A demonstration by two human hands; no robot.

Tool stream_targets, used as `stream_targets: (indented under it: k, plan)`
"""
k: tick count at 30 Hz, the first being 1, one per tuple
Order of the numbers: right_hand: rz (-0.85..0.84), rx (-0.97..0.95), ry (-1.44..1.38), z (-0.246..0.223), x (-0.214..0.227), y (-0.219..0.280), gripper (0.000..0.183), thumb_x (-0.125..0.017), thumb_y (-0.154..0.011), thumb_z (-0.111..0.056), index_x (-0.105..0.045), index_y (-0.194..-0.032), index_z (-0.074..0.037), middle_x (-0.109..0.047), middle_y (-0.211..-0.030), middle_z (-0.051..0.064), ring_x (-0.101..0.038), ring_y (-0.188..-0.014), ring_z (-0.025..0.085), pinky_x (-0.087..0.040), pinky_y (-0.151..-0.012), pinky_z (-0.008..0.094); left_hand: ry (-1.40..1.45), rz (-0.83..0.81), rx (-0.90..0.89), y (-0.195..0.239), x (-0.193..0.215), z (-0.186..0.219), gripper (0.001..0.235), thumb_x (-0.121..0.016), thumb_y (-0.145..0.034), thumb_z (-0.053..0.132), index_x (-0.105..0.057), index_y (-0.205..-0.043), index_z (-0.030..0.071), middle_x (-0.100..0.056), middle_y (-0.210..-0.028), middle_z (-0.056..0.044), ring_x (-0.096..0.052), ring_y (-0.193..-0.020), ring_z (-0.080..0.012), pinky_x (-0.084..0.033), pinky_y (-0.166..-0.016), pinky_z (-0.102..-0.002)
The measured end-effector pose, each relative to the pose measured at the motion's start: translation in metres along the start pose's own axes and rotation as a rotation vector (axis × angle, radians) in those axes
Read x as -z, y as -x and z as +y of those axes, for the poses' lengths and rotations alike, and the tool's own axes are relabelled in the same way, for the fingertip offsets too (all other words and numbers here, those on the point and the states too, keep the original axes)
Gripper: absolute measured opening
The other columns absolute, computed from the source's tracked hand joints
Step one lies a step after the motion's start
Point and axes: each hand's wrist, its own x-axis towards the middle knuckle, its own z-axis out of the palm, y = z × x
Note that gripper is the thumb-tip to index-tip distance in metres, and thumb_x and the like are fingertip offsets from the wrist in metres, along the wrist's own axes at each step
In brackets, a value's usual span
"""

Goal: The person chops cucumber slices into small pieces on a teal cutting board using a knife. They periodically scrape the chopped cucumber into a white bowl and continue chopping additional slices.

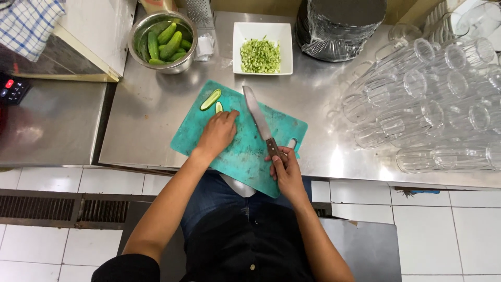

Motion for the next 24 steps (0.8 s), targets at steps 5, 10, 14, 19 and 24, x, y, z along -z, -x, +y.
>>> stream_targets:
  k: [5, 10, 14, 19, 24]
  plan:
    - [0.006, -0.02, -0.009, -0.002, 0.001, 0.001, 0.025, -0.041, -0.105, -0.005, -0.045, -0.127, 0.005, -0.07, -0.095, 0.019, -0.056, -0.059, 0.015, -0.047, -0.051, 0.027, -0.094, -0.05, -0.033, -0.006, -0.002, -0.001, 0.029, -0.065, -0.087, 0.0, -0.065, -0.116, 0.006, -0.066, -0.079, -0.01, -0.07, -0.075, -0.0298, -0.059, -0.067, -0.039]
    - [0.01, -0.04, -0.003, -0.001, 0.001, 0.001, 0.025, -0.04, -0.104, -0.003, -0.044, -0.127, 0.005, -0.069, -0.094, 0.019, -0.055, -0.059, 0.014, -0.047, -0.051, 0.026, -0.141, -0.108, -0.041, -0.001, -0.013, -0.008, 0.013, -0.068, -0.084, -0.005, -0.075, -0.091, 0.004, -0.067, -0.083, -0.012, -0.071, -0.077, -0.0291, -0.06, -0.069, -0.036]
    - [0.013, -0.055, -0.011, 0.0, 0.001, 0.001, 0.026, -0.04, -0.105, -0.004, -0.045, -0.128, 0.005, -0.069, -0.096, 0.02, -0.055, -0.061, 0.015, -0.047, -0.052, 0.027, -0.182, -0.132, -0.038, -0.002, -0.009, -0.001, 0.013, -0.066, -0.085, -0.006, -0.074, -0.088, 0.003, -0.065, -0.081, -0.011, -0.07, -0.076, -0.0283, -0.06, -0.067, -0.036]
    - [0.009, -0.049, -0.009, 0.0, 0.002, 0.0, 0.026, -0.04, -0.105, -0.004, -0.045, -0.128, 0.006, -0.069, -0.096, 0.02, -0.055, -0.061, 0.015, -0.047, -0.052, 0.027, -0.3, -0.136, -0.123, -0.01, -0.005, 0.006, 0.012, -0.065, -0.084, -0.003, -0.069, -0.082, 0.008, -0.062, -0.076, -0.007, -0.07, -0.071, -0.0267, -0.058, -0.062, -0.037]
    - [0.01, -0.054, -0.004, 0.0, 0.002, 0.0, 0.025, -0.042, -0.104, -0.005, -0.044, -0.127, 0.006, -0.069, -0.096, 0.02, -0.055, -0.06, 0.015, -0.047, -0.051, 0.027, -0.367, -0.125, -0.219, -0.019, -0.022, -0.005, 0.01, -0.064, -0.082, 0.003, -0.066, -0.08, 0.013, -0.063, -0.072, -0.004, -0.072, -0.068, -0.0256, -0.057, -0.058, -0.037]
